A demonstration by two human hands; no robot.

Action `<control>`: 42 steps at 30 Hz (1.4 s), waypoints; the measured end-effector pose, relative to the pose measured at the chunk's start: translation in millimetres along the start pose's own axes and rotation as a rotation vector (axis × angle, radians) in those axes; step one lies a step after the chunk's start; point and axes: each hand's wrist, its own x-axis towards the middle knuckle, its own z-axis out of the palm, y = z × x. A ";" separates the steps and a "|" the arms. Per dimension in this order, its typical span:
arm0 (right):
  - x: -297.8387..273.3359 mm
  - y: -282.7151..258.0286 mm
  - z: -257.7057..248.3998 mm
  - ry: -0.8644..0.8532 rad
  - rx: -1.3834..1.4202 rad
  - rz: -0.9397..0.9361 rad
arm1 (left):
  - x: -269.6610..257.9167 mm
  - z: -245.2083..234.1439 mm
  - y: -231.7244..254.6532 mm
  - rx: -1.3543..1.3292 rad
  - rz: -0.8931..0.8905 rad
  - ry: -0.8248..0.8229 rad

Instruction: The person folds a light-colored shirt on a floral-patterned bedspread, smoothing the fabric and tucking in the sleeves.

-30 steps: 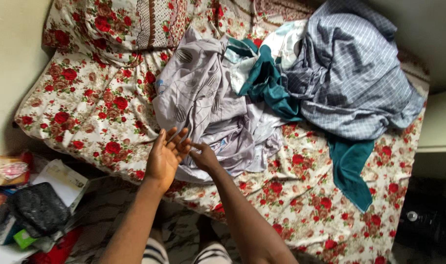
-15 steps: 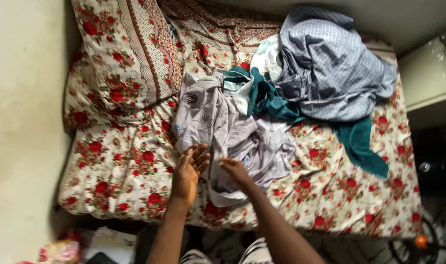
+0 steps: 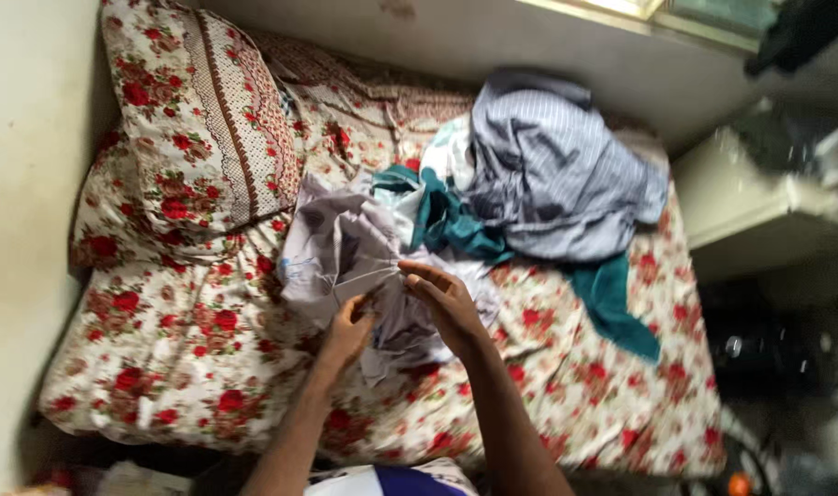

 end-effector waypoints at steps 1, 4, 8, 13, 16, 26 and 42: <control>0.8 -9.4 -7.6 -0.038 0.020 -0.022 | 10.0 8.3 -2.4 -0.011 0.012 0.036; -4.5 -32.3 -30.0 -0.052 0.042 -0.016 | 6.4 35.6 26.5 -0.026 -0.035 0.100; -10.4 -60.5 -52.2 -0.068 0.005 -0.058 | -16.4 41.4 118.4 -0.095 -0.294 0.044; -22.0 -78.0 -65.5 -0.026 -0.034 -0.110 | -4.0 59.8 131.2 -0.172 -0.384 -0.055; -28.4 -75.5 -65.5 0.037 0.004 -0.111 | 13.7 66.9 90.3 -0.239 -0.290 -0.069; -39.7 -57.4 -42.7 0.274 -0.538 0.055 | 9.7 51.4 130.4 -0.150 -0.209 -0.016; 4.0 -0.7 -67.2 0.393 -0.160 -0.192 | 7.0 23.8 177.4 0.526 0.131 0.007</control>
